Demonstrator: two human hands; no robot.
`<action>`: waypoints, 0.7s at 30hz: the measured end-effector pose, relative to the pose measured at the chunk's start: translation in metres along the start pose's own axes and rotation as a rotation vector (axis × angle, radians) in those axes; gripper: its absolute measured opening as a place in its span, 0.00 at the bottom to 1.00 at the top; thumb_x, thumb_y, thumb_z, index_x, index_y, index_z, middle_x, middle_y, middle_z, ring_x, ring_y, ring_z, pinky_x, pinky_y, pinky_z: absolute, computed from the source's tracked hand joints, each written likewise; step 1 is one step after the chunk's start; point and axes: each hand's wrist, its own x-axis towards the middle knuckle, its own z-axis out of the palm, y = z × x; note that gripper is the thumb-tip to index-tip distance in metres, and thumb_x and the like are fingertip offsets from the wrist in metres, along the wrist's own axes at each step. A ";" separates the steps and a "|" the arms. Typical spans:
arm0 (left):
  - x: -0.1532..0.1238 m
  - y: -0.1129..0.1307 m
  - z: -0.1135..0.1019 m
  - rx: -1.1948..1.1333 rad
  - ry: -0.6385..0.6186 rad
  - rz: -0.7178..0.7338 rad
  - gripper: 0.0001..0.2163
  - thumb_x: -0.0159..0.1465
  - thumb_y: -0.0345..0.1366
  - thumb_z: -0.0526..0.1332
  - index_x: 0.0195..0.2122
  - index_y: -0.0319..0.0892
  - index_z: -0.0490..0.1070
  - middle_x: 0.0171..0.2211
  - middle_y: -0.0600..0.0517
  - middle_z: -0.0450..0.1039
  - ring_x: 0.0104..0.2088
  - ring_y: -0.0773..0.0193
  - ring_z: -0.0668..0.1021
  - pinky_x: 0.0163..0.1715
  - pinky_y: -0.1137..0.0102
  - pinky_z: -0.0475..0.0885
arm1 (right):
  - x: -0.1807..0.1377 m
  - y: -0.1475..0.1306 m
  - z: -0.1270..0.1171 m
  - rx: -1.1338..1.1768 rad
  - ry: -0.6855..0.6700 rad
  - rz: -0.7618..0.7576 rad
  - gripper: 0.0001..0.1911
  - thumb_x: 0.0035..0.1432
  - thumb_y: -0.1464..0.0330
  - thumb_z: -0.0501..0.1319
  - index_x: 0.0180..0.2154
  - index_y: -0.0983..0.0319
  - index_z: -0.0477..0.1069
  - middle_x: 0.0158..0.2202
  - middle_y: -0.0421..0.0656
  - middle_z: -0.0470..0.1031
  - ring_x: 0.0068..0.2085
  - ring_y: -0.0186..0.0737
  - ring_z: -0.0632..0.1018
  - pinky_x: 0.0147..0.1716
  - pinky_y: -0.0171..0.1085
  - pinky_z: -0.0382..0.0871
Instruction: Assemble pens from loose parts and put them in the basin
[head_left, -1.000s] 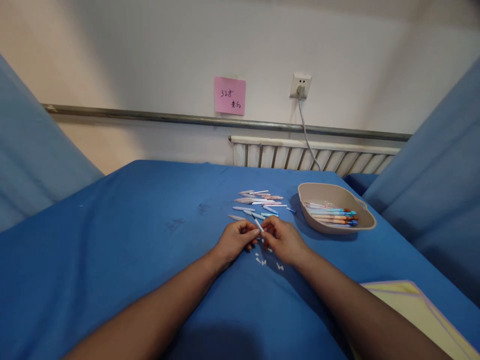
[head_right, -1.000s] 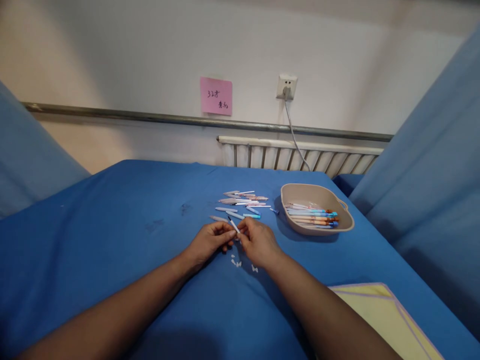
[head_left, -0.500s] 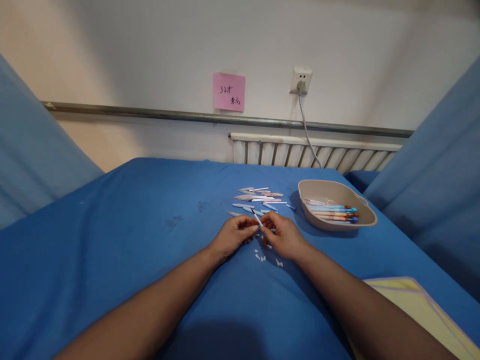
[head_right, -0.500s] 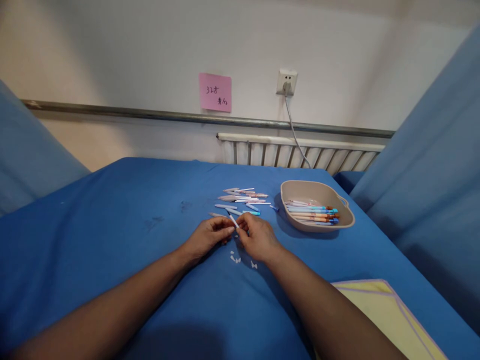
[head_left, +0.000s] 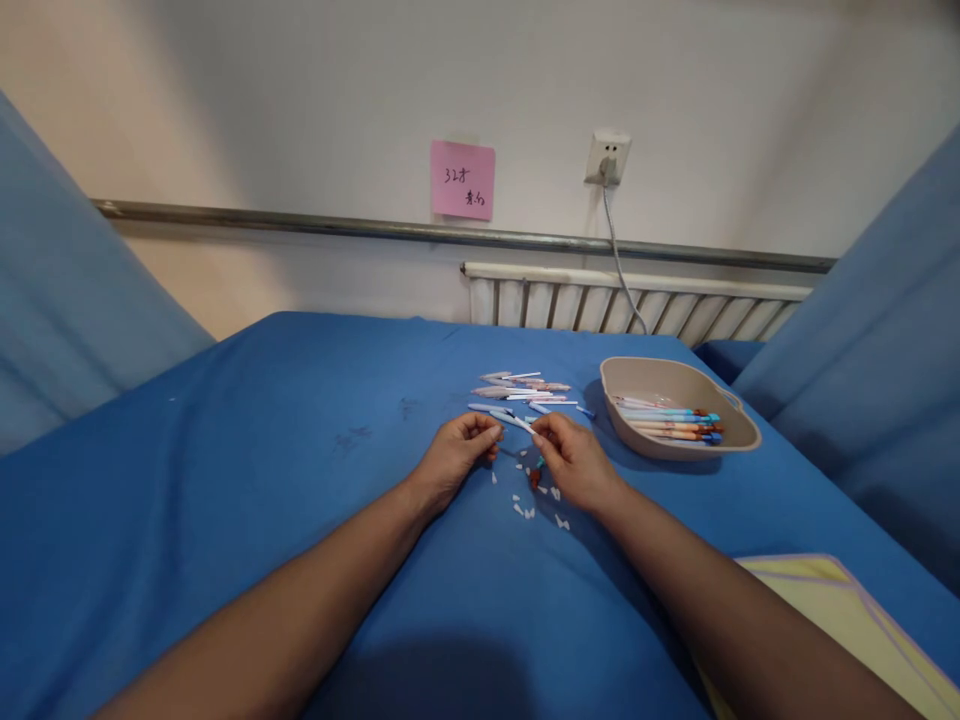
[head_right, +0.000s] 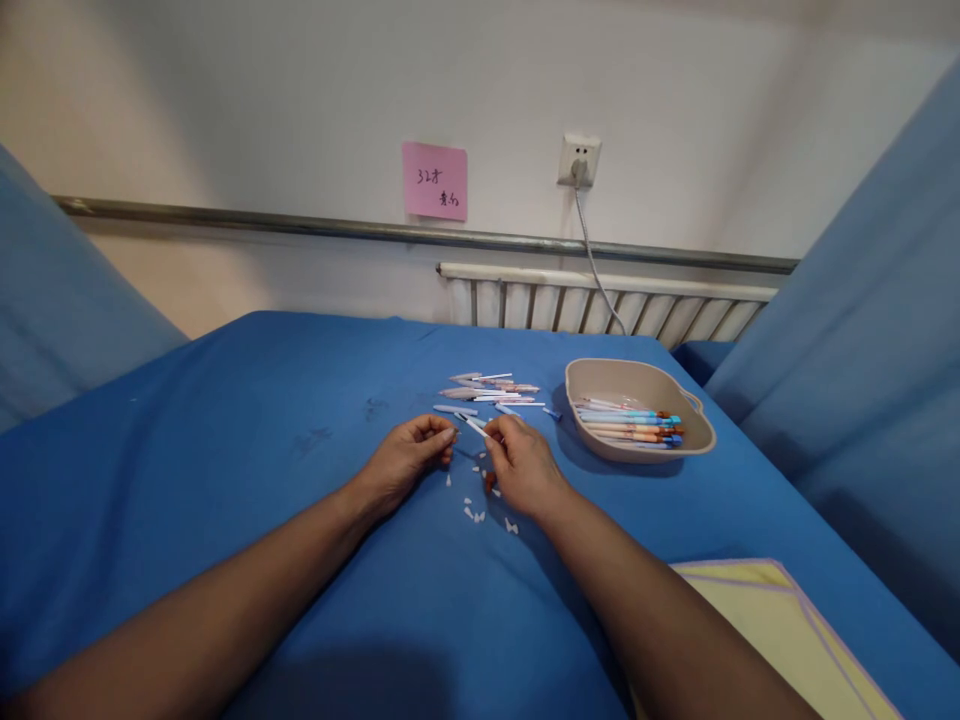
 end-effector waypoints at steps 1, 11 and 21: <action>0.001 0.000 -0.001 -0.008 0.011 0.002 0.13 0.50 0.40 0.67 0.30 0.38 0.69 0.23 0.55 0.69 0.21 0.72 0.69 0.24 0.75 0.65 | 0.000 0.001 -0.002 -0.050 0.001 -0.035 0.06 0.59 0.71 0.53 0.37 0.60 0.67 0.33 0.42 0.73 0.34 0.38 0.73 0.35 0.36 0.65; 0.004 0.001 -0.008 0.017 0.034 0.031 0.13 0.50 0.41 0.67 0.30 0.38 0.69 0.27 0.53 0.73 0.23 0.72 0.71 0.25 0.75 0.66 | 0.000 0.008 -0.010 -0.155 -0.030 -0.106 0.07 0.61 0.69 0.53 0.36 0.59 0.69 0.33 0.42 0.72 0.36 0.38 0.73 0.37 0.36 0.64; 0.002 0.002 -0.006 0.061 0.032 0.063 0.12 0.51 0.40 0.66 0.30 0.38 0.69 0.27 0.53 0.72 0.24 0.71 0.71 0.26 0.74 0.67 | 0.000 0.007 -0.011 -0.147 -0.017 -0.122 0.08 0.61 0.69 0.52 0.36 0.60 0.69 0.33 0.43 0.72 0.36 0.39 0.73 0.38 0.36 0.64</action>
